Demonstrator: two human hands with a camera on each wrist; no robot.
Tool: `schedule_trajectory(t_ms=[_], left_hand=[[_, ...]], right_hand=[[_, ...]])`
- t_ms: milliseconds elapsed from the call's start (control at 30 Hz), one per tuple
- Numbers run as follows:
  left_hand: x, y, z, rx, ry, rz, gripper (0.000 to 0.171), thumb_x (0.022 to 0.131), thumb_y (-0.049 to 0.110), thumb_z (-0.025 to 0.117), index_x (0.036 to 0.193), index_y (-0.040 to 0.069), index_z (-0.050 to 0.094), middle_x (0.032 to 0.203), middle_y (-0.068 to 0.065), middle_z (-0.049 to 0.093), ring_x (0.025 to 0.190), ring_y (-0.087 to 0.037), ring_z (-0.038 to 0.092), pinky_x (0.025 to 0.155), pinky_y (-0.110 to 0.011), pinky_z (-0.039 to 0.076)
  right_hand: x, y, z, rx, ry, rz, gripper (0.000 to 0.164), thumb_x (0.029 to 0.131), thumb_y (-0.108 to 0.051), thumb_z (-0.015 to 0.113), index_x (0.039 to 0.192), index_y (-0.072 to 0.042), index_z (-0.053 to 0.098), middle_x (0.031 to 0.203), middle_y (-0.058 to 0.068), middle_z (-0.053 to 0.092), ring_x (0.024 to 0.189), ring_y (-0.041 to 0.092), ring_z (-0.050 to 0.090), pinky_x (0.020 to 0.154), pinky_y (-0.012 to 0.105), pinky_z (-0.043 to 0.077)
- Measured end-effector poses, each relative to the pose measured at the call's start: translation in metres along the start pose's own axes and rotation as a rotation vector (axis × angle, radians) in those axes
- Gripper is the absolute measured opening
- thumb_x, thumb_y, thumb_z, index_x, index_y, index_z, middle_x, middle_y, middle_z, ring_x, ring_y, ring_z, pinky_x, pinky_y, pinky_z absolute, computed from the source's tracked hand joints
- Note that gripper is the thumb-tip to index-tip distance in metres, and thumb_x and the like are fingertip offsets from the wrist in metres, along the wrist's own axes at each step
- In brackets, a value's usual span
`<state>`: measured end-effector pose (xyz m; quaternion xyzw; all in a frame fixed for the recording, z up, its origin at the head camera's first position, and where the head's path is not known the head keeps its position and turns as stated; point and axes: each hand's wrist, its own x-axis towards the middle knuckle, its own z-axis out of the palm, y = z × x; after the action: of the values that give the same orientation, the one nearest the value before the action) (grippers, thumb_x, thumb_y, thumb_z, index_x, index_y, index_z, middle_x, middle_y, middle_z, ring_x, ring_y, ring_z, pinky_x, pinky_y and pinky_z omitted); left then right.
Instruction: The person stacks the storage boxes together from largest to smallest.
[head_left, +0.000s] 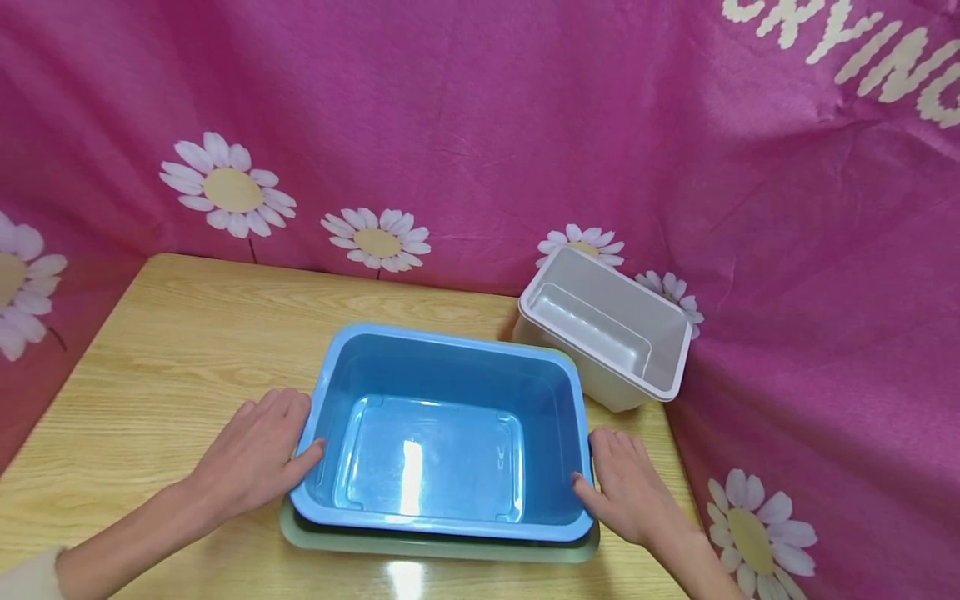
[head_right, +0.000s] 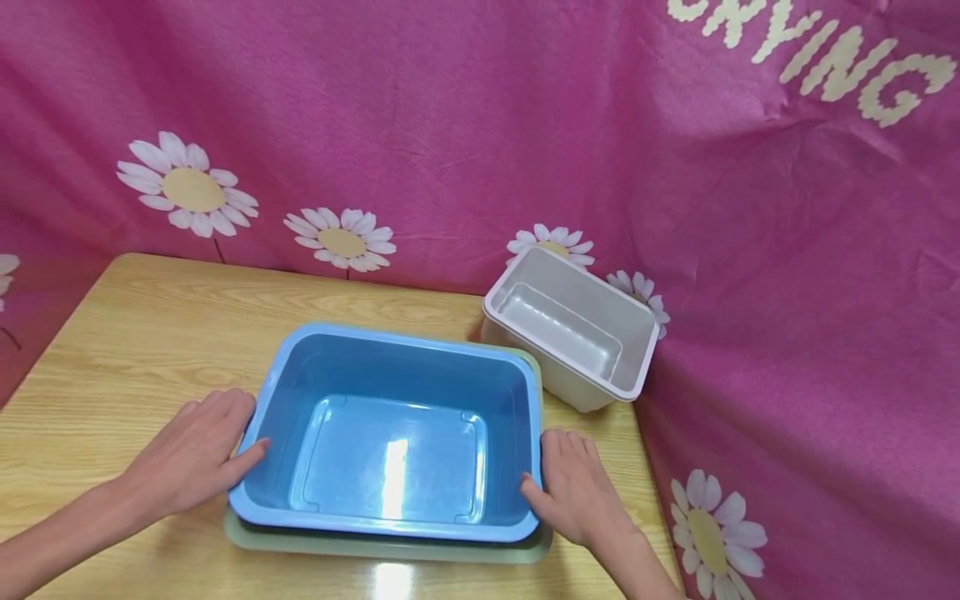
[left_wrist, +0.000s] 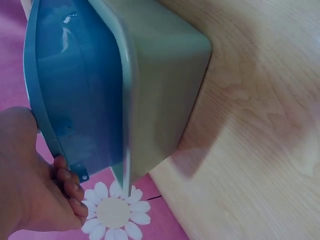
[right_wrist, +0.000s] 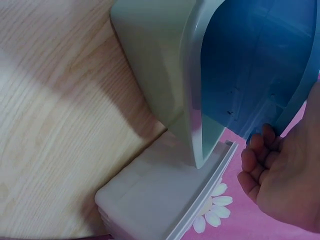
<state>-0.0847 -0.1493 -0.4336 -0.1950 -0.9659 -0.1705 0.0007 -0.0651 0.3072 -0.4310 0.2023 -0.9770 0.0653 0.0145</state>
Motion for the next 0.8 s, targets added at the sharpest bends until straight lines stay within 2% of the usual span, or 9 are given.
schedule_trajectory(t_ms=[267,533,800], left_hand=[[-0.002,0.001,0.006,-0.028,0.01,-0.035,0.041,0.089,0.032,0.068,0.111,0.0,0.055,0.086,-0.001,0.049,0.077,-0.018,0.044,0.064,-0.034,0.034],[-0.002,0.002,0.011,-0.032,0.024,-0.036,0.036,0.089,0.031,0.066,0.106,0.001,0.054,0.081,0.0,0.043,0.075,-0.018,0.042,0.064,-0.034,0.034],[-0.003,0.002,0.009,-0.013,0.024,-0.037,0.036,0.089,0.031,0.067,0.105,0.002,0.055,0.08,0.0,0.042,0.076,-0.019,0.042,0.064,-0.035,0.034]], right_hand=[[0.0,-0.004,0.001,0.008,-0.027,0.06,0.03,0.087,-0.03,0.062,0.103,-0.007,0.051,0.083,-0.004,0.041,0.087,0.02,0.043,0.082,0.044,0.037],[-0.001,-0.005,0.0,-0.014,-0.02,0.063,0.03,0.087,-0.029,0.063,0.103,-0.006,0.051,0.083,-0.003,0.041,0.087,0.02,0.043,0.085,0.045,0.038],[-0.003,-0.005,0.001,-0.032,-0.007,0.051,0.032,0.087,-0.03,0.062,0.103,-0.005,0.051,0.084,-0.002,0.043,0.087,0.022,0.045,0.085,0.046,0.038]])
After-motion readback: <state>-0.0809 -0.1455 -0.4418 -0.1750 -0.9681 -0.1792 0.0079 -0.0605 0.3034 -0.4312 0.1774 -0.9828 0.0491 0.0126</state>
